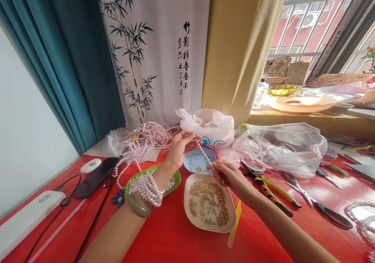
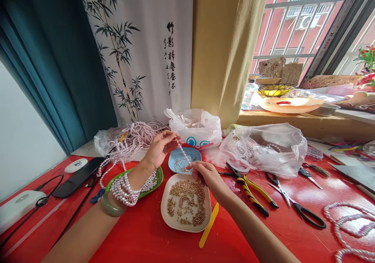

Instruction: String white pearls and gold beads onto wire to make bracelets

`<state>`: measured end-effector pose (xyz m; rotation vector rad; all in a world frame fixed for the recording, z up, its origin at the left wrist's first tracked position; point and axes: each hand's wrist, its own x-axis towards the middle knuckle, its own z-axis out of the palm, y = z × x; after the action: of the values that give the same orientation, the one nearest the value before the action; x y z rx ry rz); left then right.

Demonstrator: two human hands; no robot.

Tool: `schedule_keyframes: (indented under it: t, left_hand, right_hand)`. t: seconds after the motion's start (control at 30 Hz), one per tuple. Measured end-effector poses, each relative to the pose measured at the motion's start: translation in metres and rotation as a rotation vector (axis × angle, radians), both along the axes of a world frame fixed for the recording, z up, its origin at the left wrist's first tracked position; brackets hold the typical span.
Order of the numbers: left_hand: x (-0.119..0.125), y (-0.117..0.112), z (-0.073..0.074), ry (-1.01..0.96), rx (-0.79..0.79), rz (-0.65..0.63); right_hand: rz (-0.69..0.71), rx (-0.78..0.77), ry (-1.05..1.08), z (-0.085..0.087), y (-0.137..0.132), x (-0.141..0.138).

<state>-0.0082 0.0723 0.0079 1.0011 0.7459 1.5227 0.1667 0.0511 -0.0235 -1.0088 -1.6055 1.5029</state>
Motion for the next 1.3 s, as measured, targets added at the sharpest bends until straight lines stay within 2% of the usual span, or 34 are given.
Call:
schedule_keyframes:
  t: [0.17, 0.3, 0.4, 0.5, 0.67, 0.87, 1.1, 1.23, 1.3]
  left_hand:
    - [-0.001, 0.004, 0.003, -0.006, 0.021, 0.000]
    - [-0.001, 0.011, 0.006, 0.078, 0.027, -0.004]
    - [0.003, 0.018, 0.007, 0.151, 0.019, -0.037]
    - [0.008, 0.025, 0.007, 0.209, 0.012, -0.077]
    - [0.016, 0.035, 0.005, 0.282, 0.005, -0.109]
    - [0.017, 0.038, 0.004, 0.278, -0.011, -0.114]
    - [0.016, 0.035, 0.006, 0.197, -0.068, -0.116]
    - [0.022, 0.029, 0.005, 0.149, -0.073, -0.145]
    - [0.025, 0.027, 0.005, 0.115, -0.063, -0.154]
  right_hand:
    - [-0.057, 0.127, -0.126, 0.000, 0.016, 0.003]
    - [-0.141, 0.257, -0.237, 0.004, 0.036, 0.006]
    - [-0.227, 0.369, -0.279, 0.018, 0.050, 0.005]
    - [-0.293, 0.481, -0.274, 0.041, 0.060, -0.001]
    - [-0.287, 0.564, -0.302, 0.067, 0.069, -0.016]
    - [-0.268, 0.560, -0.270, 0.069, 0.075, -0.023]
    - [-0.193, 0.382, -0.024, 0.071, 0.067, -0.022]
    - [-0.198, 0.306, 0.085, 0.073, 0.061, -0.016]
    - [-0.207, 0.270, 0.122, 0.068, 0.058, -0.012]
